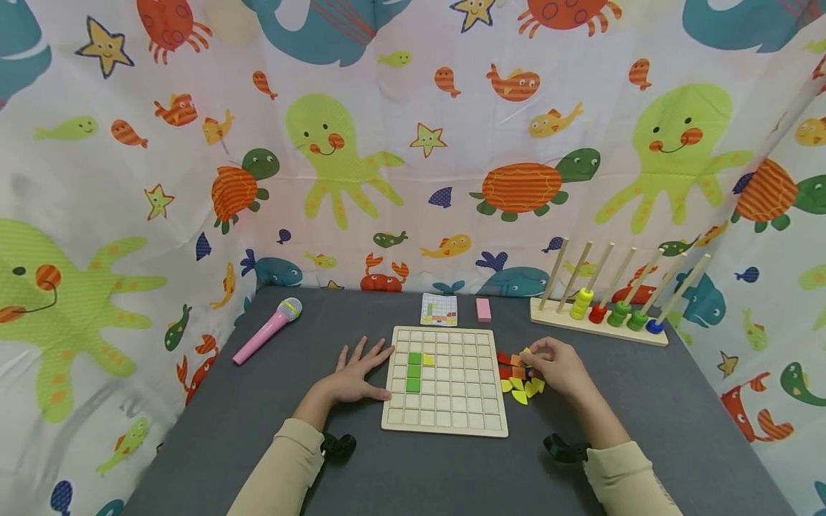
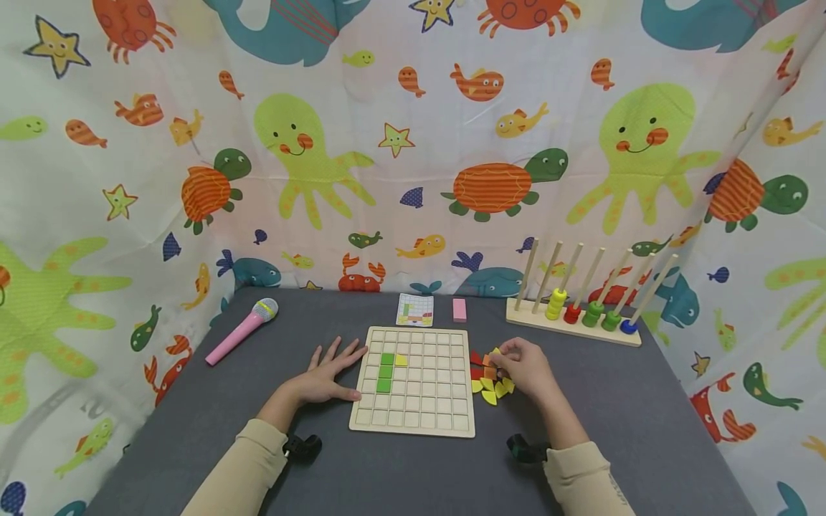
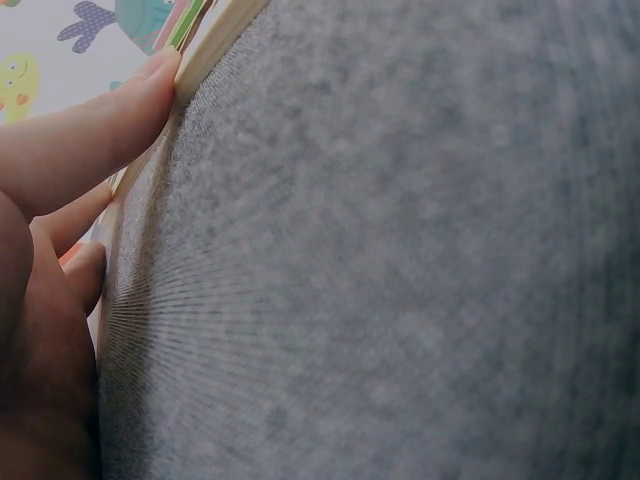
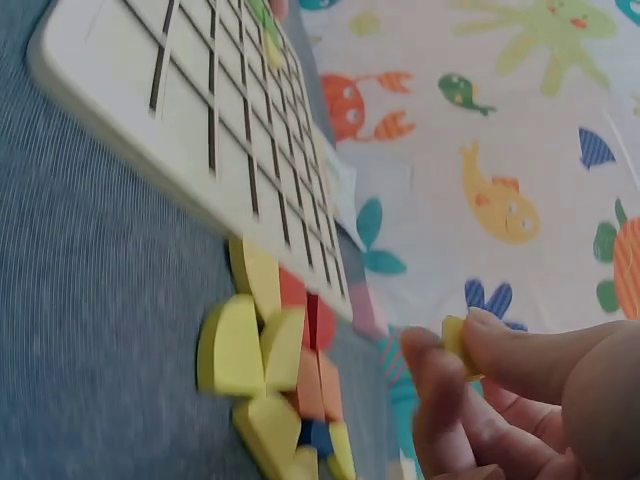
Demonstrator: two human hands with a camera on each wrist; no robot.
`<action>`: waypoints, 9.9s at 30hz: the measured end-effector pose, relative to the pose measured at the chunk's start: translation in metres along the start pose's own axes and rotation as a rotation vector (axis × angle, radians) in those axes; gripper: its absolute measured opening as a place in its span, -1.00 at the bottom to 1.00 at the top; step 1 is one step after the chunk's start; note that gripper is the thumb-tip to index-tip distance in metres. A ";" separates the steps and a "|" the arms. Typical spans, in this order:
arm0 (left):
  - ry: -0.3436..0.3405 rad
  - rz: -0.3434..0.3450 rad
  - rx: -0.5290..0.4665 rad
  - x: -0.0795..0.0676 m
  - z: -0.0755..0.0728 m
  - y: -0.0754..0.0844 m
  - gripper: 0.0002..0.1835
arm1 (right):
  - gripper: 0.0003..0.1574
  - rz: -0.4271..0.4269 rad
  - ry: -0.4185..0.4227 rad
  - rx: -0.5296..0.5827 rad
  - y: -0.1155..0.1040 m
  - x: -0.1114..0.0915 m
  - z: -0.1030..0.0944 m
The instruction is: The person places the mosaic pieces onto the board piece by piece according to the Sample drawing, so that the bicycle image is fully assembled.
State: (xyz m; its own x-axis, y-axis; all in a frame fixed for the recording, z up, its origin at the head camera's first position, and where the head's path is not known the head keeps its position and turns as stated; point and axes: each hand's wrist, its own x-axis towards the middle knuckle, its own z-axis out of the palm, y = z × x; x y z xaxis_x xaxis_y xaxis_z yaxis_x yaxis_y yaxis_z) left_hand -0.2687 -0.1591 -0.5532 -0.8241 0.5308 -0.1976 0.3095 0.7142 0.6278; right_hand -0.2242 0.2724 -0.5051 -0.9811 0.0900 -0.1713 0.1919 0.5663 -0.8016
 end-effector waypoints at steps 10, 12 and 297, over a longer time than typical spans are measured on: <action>-0.003 0.024 -0.014 0.000 0.002 -0.002 0.11 | -0.59 -0.085 -0.056 0.031 -0.022 -0.002 0.029; -0.004 0.025 -0.022 0.000 0.002 -0.002 0.12 | -0.61 -0.110 -0.066 0.050 -0.027 -0.002 0.035; 0.016 -0.019 0.013 -0.003 0.000 0.002 0.04 | -0.82 -0.349 -0.184 -0.217 -0.085 -0.034 0.172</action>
State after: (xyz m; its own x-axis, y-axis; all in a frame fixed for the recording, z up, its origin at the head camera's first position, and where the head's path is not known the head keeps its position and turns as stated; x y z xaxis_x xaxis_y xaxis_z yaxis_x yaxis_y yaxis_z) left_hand -0.2657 -0.1586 -0.5516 -0.8374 0.5098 -0.1973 0.2996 0.7300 0.6143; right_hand -0.2025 0.0800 -0.5298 -0.9617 -0.2726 -0.0270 -0.1781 0.6971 -0.6945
